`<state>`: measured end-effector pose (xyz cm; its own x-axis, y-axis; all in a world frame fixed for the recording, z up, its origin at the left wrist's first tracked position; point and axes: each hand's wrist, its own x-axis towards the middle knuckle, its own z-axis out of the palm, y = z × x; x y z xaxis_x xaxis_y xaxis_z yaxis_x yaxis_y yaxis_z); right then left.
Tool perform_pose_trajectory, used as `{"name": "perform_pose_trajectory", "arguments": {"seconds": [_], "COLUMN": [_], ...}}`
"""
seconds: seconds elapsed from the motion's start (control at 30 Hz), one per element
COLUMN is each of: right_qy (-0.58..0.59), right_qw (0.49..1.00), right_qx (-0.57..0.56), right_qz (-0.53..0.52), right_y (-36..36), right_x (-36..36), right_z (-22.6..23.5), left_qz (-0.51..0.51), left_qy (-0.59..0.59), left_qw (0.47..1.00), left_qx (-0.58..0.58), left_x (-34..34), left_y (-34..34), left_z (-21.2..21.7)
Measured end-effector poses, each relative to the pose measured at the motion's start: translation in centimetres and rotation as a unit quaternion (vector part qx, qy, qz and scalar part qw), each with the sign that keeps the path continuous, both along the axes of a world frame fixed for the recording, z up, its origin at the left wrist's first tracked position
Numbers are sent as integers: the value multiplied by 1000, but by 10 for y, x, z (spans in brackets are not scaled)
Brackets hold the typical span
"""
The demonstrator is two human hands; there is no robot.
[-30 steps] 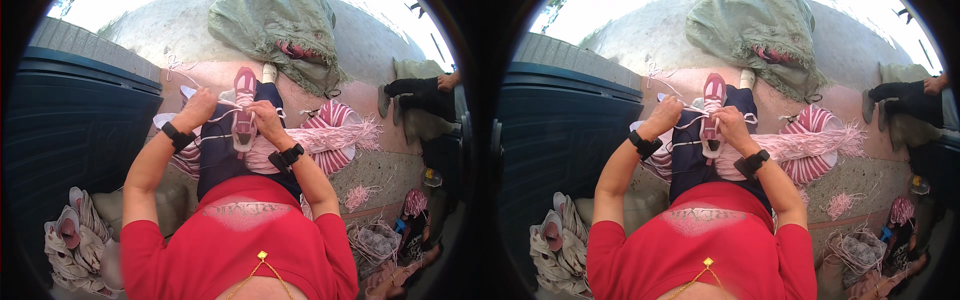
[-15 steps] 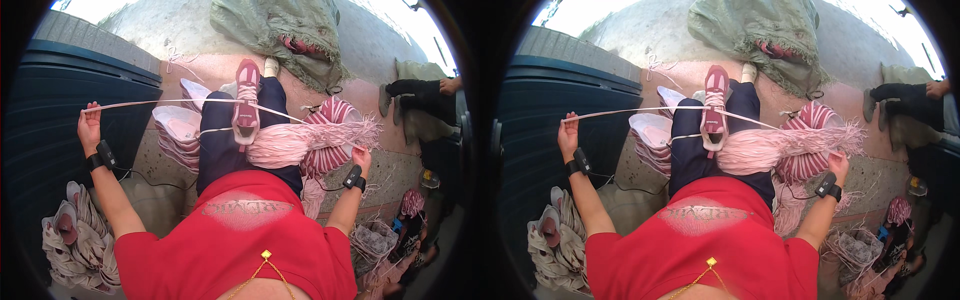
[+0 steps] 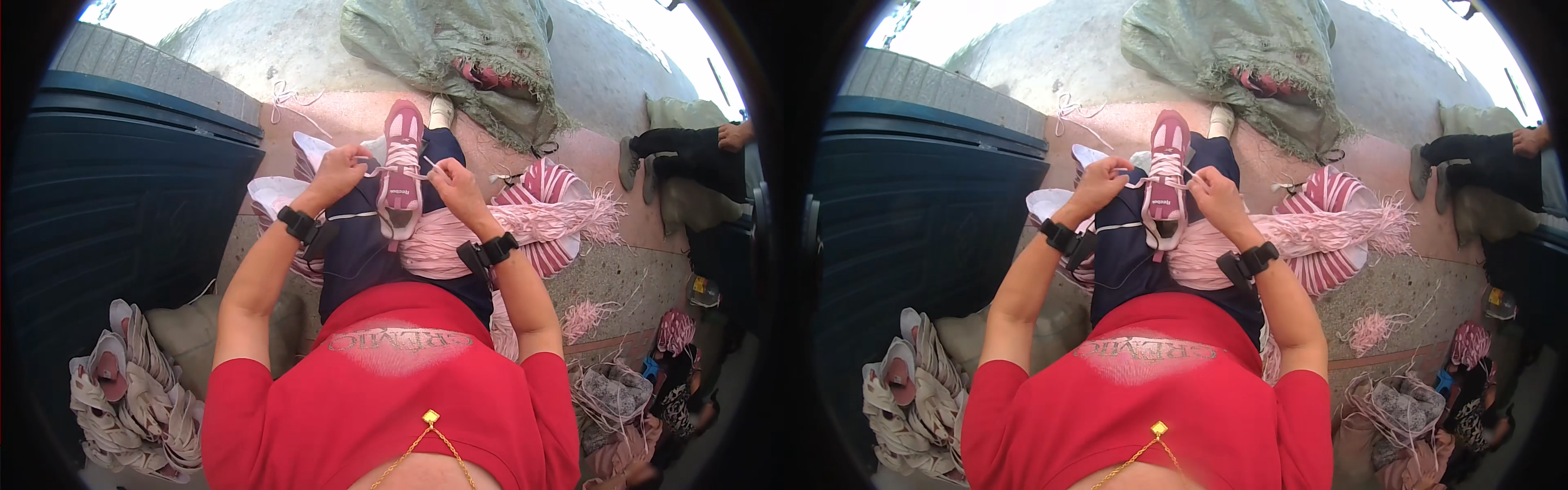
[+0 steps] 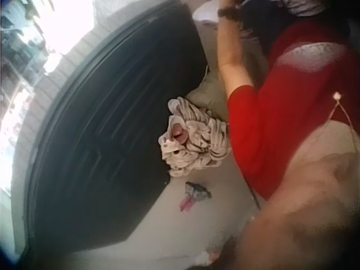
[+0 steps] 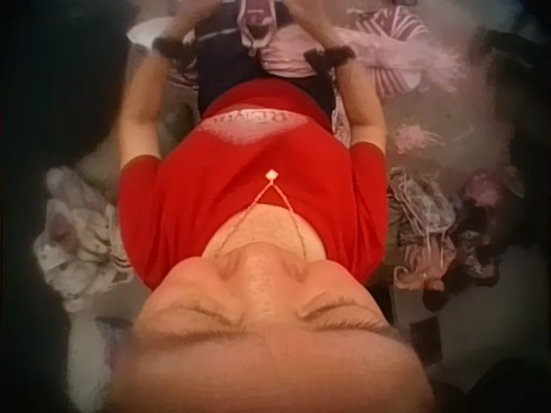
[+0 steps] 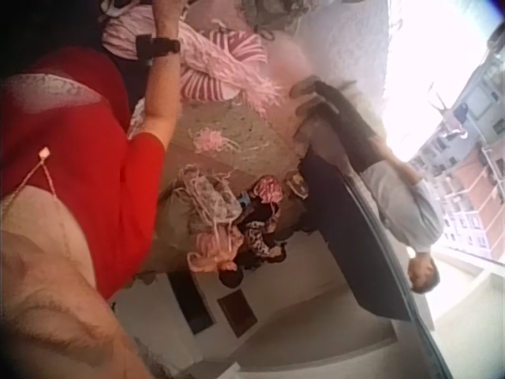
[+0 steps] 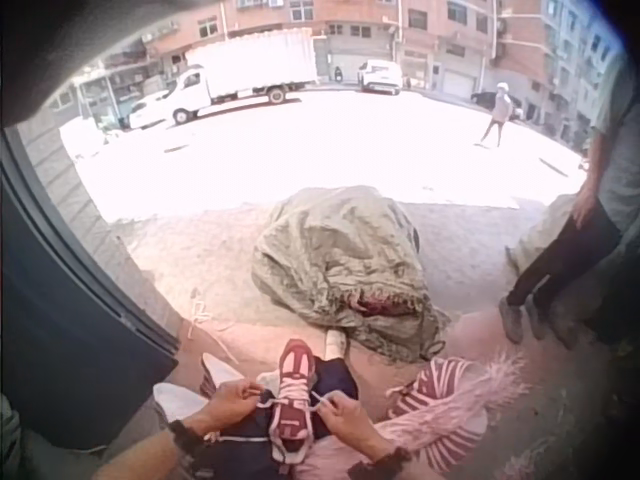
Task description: The person sits on the ground and ties a long pink rope around a pink sandal using both hands. They pull the rope through loops, tighten it, and adjust the knot repeatedly. The person also handles a bundle of pink rope and another sandal during the process.
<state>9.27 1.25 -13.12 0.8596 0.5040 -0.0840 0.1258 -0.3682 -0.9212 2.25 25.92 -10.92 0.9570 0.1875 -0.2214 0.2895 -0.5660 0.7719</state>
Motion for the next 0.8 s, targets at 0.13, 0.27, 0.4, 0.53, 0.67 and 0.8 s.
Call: {"name": "perform_pose_trajectory", "arguments": {"seconds": [0.13, 0.27, 0.4, 0.53, 0.67, 0.8], "right_qy": [-103, -190, -211, -111, -94, -68], "right_qw": [993, 960, 936, 966, 974, 977], "right_qx": [-27, -90, -111, -39, -5, 39], "right_qz": [58, 185, 258, 232, 204, 196], "right_y": [36, 41, 41, 31, 32, 35], "right_x": [10, 17, 28, 36, 36, 34], "right_z": [6, 15, 18, 16, 2, -6], "left_qz": [-53, -80, -123, -116, -115, -116], "left_qy": [-62, -53, -82, -71, -15, 11], "left_qw": [990, 982, 969, 983, 993, 993], "left_qx": [118, 164, 200, 124, 36, 15], "left_x": [6, 6, 8, 11, 17, 20], "left_y": [-23, -19, -15, -13, -11, -9], "left_z": [-19, -32, -25, -19, -16, -3]}}
